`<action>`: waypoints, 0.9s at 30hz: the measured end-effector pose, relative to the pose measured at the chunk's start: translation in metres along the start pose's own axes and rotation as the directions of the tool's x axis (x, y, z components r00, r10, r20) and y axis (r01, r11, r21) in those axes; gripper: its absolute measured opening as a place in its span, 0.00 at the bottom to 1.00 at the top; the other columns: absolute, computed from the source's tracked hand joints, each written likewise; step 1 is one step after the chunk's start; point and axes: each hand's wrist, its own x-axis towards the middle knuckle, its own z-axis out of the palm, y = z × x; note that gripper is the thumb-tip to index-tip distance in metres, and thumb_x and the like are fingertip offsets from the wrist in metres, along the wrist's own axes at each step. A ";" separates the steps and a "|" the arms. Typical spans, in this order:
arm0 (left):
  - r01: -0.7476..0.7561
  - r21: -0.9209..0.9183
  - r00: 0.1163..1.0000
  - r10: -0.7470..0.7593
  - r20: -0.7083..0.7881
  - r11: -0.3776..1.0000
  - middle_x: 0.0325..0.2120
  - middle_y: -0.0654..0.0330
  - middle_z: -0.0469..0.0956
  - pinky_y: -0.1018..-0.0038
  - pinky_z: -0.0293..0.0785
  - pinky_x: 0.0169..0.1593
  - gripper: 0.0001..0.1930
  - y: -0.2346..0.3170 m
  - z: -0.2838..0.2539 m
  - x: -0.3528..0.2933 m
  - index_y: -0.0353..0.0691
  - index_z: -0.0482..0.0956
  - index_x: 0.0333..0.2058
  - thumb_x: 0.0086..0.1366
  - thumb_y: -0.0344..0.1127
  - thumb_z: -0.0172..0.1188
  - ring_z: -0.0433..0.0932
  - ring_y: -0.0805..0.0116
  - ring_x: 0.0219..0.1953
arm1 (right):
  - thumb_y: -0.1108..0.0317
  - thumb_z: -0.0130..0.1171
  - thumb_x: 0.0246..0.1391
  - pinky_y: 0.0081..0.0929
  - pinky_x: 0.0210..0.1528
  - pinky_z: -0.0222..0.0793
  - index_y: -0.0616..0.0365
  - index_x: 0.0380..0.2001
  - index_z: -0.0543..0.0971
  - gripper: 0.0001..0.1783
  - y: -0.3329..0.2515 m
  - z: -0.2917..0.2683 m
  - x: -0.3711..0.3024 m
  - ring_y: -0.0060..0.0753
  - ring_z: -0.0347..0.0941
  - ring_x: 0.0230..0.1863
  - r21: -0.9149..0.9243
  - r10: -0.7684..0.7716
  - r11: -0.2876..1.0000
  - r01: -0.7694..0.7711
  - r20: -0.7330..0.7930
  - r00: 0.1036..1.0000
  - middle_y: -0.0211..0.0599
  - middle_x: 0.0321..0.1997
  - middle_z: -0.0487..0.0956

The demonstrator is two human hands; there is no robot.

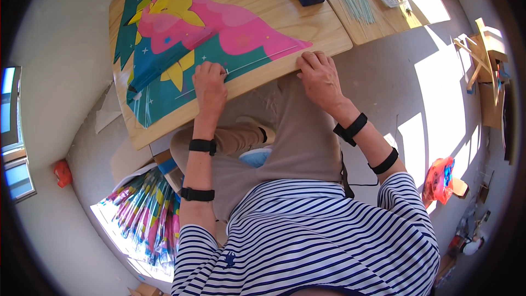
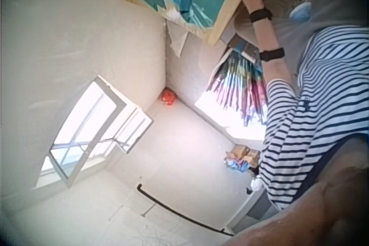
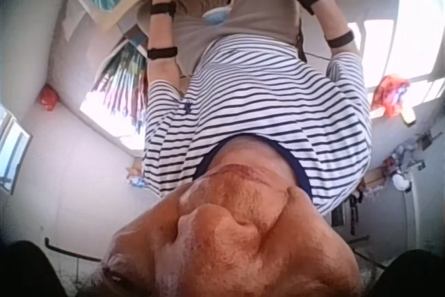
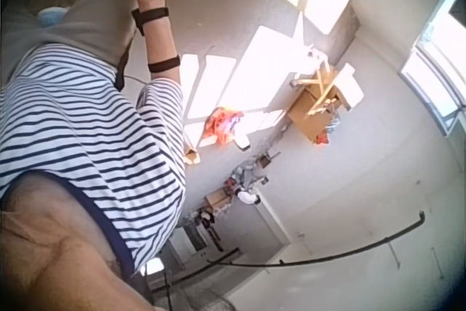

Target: Assemble a kite by inserting supports and securing with tape.

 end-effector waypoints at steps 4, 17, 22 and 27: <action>-0.006 0.003 1.000 0.006 -0.002 1.000 0.31 0.56 0.72 0.58 0.65 0.41 0.06 0.001 0.001 0.000 0.40 0.75 0.27 0.53 0.24 0.64 0.71 0.51 0.39 | 0.71 0.65 0.45 0.41 0.55 0.65 0.61 0.43 0.76 0.20 -0.001 0.000 0.000 0.43 0.69 0.54 -0.015 -0.025 1.000 0.024 -0.049 0.998 0.39 0.48 0.74; 0.000 -0.010 1.000 0.000 0.026 1.000 0.31 0.58 0.72 0.59 0.64 0.43 0.04 -0.004 0.005 -0.003 0.42 0.76 0.29 0.55 0.28 0.62 0.71 0.54 0.40 | 0.59 0.65 0.52 0.49 0.76 0.42 0.60 0.63 0.70 0.36 -0.013 0.017 0.009 0.42 0.55 0.73 -0.066 -0.072 0.995 0.078 0.078 0.994 0.41 0.70 0.66; -0.008 -0.054 1.000 0.009 0.017 0.998 0.31 0.57 0.72 0.58 0.65 0.42 0.04 -0.005 0.001 -0.003 0.41 0.76 0.29 0.54 0.26 0.62 0.72 0.52 0.39 | 0.59 0.65 0.52 0.48 0.77 0.41 0.59 0.64 0.69 0.37 -0.010 0.019 0.008 0.40 0.55 0.73 -0.075 -0.078 0.993 0.087 0.113 0.991 0.38 0.70 0.66; -0.027 -0.049 1.000 0.026 -0.010 0.998 0.29 0.54 0.73 0.57 0.66 0.39 0.05 -0.003 0.002 0.000 0.39 0.76 0.27 0.53 0.24 0.63 0.72 0.49 0.37 | 0.59 0.66 0.51 0.49 0.77 0.40 0.61 0.64 0.69 0.38 -0.010 0.017 0.009 0.41 0.55 0.74 -0.069 -0.090 0.993 0.099 0.116 0.989 0.40 0.70 0.66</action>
